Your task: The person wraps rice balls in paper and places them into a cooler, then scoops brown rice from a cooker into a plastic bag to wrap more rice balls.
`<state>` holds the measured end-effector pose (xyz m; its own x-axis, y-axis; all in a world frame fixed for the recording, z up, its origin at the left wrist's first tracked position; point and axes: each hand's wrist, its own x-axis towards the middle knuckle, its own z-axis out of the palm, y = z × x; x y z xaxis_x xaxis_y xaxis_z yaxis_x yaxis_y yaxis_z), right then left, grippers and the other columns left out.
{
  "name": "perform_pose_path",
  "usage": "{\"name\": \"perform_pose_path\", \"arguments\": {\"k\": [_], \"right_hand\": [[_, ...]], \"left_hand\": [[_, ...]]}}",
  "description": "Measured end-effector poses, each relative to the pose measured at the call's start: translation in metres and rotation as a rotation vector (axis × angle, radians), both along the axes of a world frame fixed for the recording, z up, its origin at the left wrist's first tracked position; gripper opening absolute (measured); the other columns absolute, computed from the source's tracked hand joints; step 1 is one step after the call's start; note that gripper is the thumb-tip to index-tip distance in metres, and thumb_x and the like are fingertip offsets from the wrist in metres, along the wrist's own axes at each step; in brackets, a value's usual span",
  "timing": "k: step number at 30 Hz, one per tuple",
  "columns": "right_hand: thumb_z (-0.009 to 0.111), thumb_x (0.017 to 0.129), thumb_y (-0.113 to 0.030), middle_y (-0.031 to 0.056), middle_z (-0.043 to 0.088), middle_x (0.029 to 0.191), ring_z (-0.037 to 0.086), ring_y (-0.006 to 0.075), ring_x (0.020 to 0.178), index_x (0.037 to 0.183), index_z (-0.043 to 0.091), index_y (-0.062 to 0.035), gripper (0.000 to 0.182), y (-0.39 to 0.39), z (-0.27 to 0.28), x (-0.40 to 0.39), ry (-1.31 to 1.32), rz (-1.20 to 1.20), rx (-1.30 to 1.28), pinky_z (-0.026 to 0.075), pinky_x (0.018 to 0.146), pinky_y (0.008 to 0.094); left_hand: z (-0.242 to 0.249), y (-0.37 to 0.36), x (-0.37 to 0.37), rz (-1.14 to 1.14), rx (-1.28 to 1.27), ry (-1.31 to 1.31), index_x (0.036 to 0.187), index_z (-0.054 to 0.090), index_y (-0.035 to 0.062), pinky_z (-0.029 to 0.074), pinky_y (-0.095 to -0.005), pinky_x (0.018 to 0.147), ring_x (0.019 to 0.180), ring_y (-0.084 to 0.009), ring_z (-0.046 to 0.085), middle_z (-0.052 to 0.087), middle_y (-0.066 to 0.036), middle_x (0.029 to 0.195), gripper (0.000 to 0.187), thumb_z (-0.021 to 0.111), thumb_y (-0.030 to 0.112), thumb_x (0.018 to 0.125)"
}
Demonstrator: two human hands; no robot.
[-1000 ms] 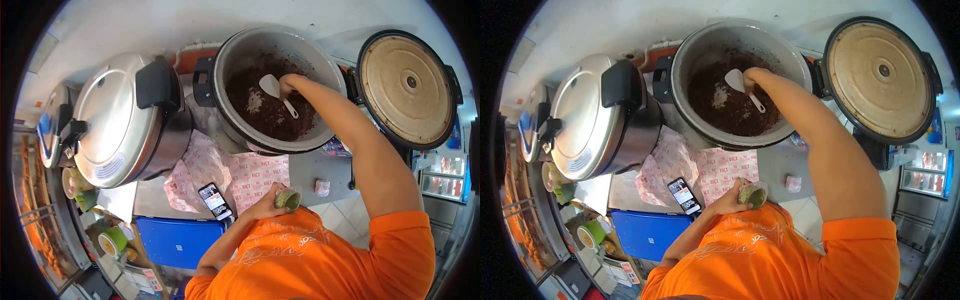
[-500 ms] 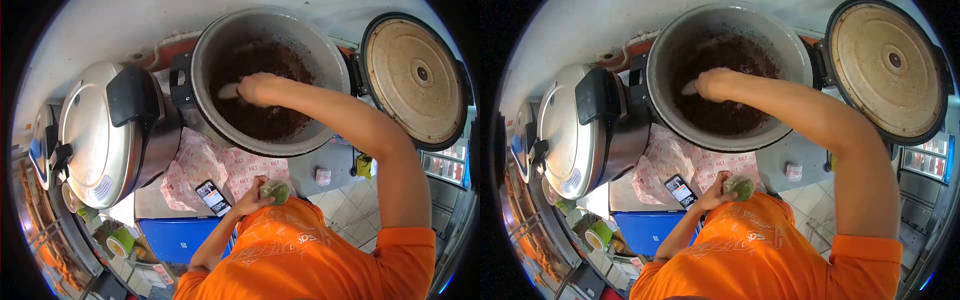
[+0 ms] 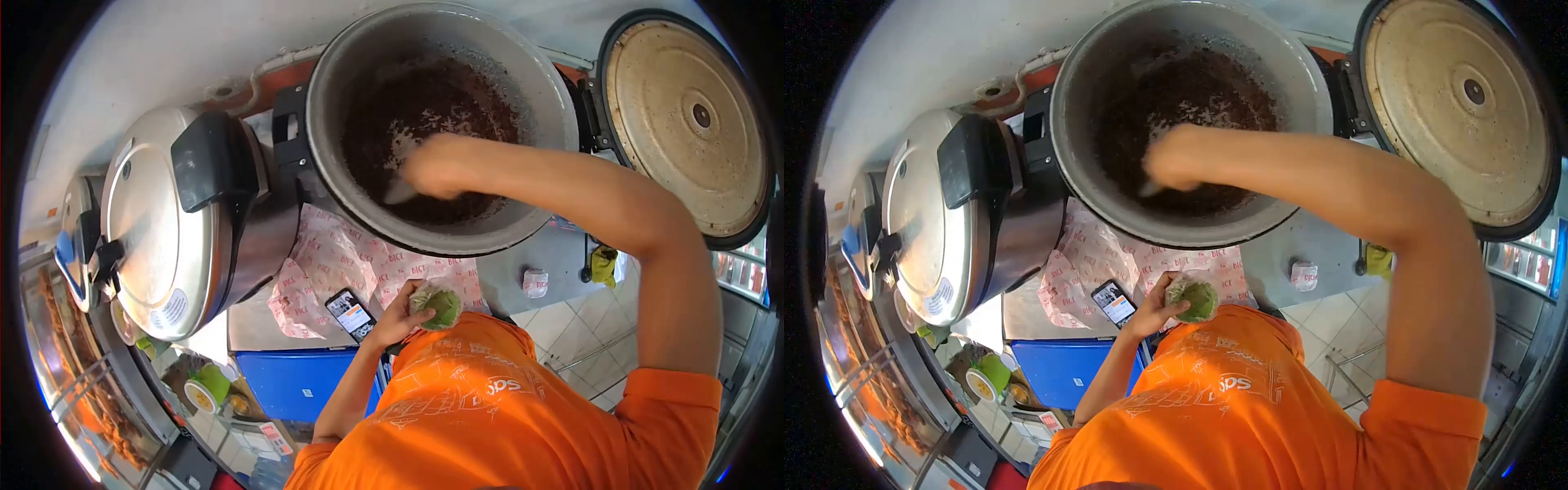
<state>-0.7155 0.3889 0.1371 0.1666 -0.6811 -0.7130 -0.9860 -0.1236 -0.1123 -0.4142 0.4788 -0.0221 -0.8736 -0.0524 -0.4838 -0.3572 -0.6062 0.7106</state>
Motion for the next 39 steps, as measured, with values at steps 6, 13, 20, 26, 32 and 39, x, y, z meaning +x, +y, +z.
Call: {"name": "perform_pose_path", "arguments": {"k": [6,13,20,26,32,39], "right_hand": [[0.066,0.081,-0.011,0.0144,0.075,0.089,0.073,0.0332,0.087,0.094,0.078,-0.0086,0.017,-0.029,0.023,-0.026,0.132,0.037,-0.209,0.058,0.074,0.0434],[0.061,0.083,-0.009,0.0176,0.074,0.098,0.072,0.033,0.094,0.098,0.077,-0.0063,0.022,0.026,0.005,-0.011,0.1,0.086,0.063,0.058,0.081,0.0436],[0.067,0.082,-0.016,0.019,0.073,0.103,0.07,0.034,0.097,0.1,0.076,-0.0021,0.024,0.013,-0.004,-0.066,0.325,-0.105,0.232,0.056,0.081,0.0452],[0.068,0.083,-0.022,0.0208,0.073,0.101,0.069,0.0362,0.095,0.1,0.075,0.0023,0.03,0.017,-0.008,-0.042,0.095,-0.161,0.324,0.054,0.082,0.0438],[0.066,0.087,-0.024,0.0143,0.074,0.085,0.068,0.027,0.079,0.096,0.075,0.0024,0.03,0.021,-0.029,-0.053,-0.261,-0.259,0.242,0.052,0.071,0.0408],[0.064,0.093,-0.032,0.0025,0.061,0.065,0.055,0.0127,0.056,0.082,0.074,0.0002,0.036,0.017,-0.017,-0.054,-0.554,-0.564,0.195,0.045,0.052,0.031]], "left_hand": [[0.005,-0.007,0.009,0.038,-0.002,-0.031,0.138,0.036,0.0053,0.042,-0.0302,0.102,0.12,-0.0161,0.05,0.053,-0.008,0.126,0.059,0.072,0.006,0.091],[0.003,-0.003,0.018,-0.02,-0.132,-0.022,0.141,0.035,0.0068,0.04,-0.0326,0.104,0.122,-0.0182,0.049,0.053,-0.008,0.128,0.062,0.072,0.008,0.091],[0.018,-0.018,0.016,0.113,0.022,-0.084,0.138,0.046,0.0043,0.041,-0.0316,0.102,0.119,-0.0178,0.05,0.057,-0.007,0.125,0.05,0.067,0.025,0.097],[0.038,-0.037,0.018,0.382,0.163,0.045,0.136,0.044,0.0037,0.045,-0.0331,0.099,0.116,-0.0181,0.056,0.058,-0.009,0.124,0.062,0.066,0.045,0.096],[0.042,-0.041,0.029,0.555,0.313,0.119,0.142,0.041,0.0052,0.046,-0.0424,0.105,0.122,-0.0243,0.056,0.055,-0.01,0.133,0.077,0.062,0.06,0.092],[0.126,-0.084,0.023,0.699,0.319,0.335,0.15,0.041,0.0076,0.04,-0.0505,0.112,0.135,-0.0331,0.048,0.047,-0.015,0.149,0.071,0.038,0.059,0.101]]}}
